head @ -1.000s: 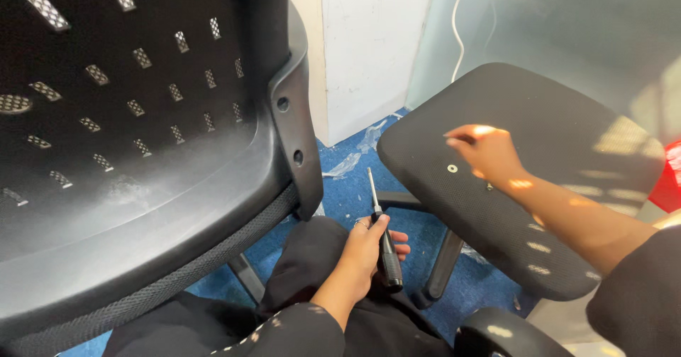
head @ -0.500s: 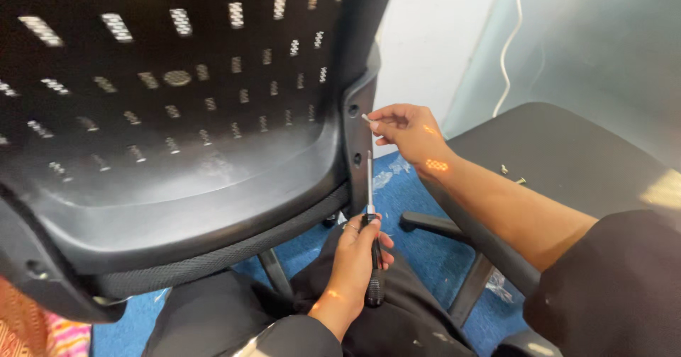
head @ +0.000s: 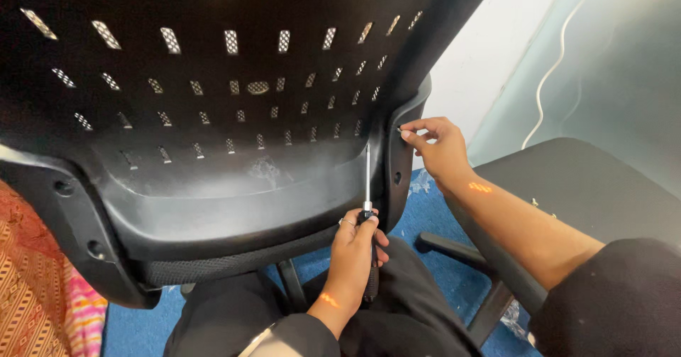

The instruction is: The person uses a screwdriver to tighten screws on the underside of a black office chair, securing the seat to the backrest. They work on multiple screw holes on both sides of the chair while seated on the floor.

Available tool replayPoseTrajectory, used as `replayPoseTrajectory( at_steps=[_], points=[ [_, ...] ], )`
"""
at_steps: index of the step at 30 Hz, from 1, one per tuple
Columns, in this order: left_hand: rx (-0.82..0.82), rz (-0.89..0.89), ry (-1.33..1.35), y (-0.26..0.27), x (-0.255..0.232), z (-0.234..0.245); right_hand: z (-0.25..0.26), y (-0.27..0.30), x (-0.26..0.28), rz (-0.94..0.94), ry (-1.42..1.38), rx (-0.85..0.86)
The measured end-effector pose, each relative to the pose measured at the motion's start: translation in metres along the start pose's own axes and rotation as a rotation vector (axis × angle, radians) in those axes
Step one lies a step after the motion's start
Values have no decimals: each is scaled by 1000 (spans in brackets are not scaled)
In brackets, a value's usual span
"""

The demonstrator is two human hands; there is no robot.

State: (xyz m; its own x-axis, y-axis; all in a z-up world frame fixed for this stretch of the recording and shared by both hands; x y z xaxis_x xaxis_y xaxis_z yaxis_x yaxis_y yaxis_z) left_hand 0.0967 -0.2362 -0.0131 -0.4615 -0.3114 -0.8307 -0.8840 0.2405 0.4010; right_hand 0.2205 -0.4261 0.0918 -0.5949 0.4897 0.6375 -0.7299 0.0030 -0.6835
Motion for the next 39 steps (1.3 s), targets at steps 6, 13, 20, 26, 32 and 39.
replayPoseTrajectory(
  at_steps=[6,13,20,26,32,39],
  points=[
    [-94,-135,-36,-18,-34,-1,4,-2,-9,-19,-57,-42],
    [-158,-222,-95,-43,-66,-14,16,-30,4,6,15,82],
    [-234,-349,-240,-58,-89,-31,16,-33,8,81,107,212],
    [-391,-828,-431,-59,-113,-49,12,-34,-1,127,65,215],
    [-318,-629,-414,-80,-111,-56,17,-24,17,378,207,142],
    [-197,-533,-366,-76,-117,-58,5,-14,29,346,293,212]
  ],
)
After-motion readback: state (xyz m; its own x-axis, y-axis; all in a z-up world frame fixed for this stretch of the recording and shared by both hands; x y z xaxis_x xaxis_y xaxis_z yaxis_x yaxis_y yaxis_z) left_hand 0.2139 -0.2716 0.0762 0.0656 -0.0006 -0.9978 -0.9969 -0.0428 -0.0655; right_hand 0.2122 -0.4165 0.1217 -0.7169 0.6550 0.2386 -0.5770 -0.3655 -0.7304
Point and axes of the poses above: each hand's wrist, its own y-axis away from the middle knuckle, its own z-axis out of the back of the hand, x = y × z, the point moved 7 cm from there along -y, towards the middle knuckle, and after that the axes turned 15 degrees about z, right-handed, at the moved point
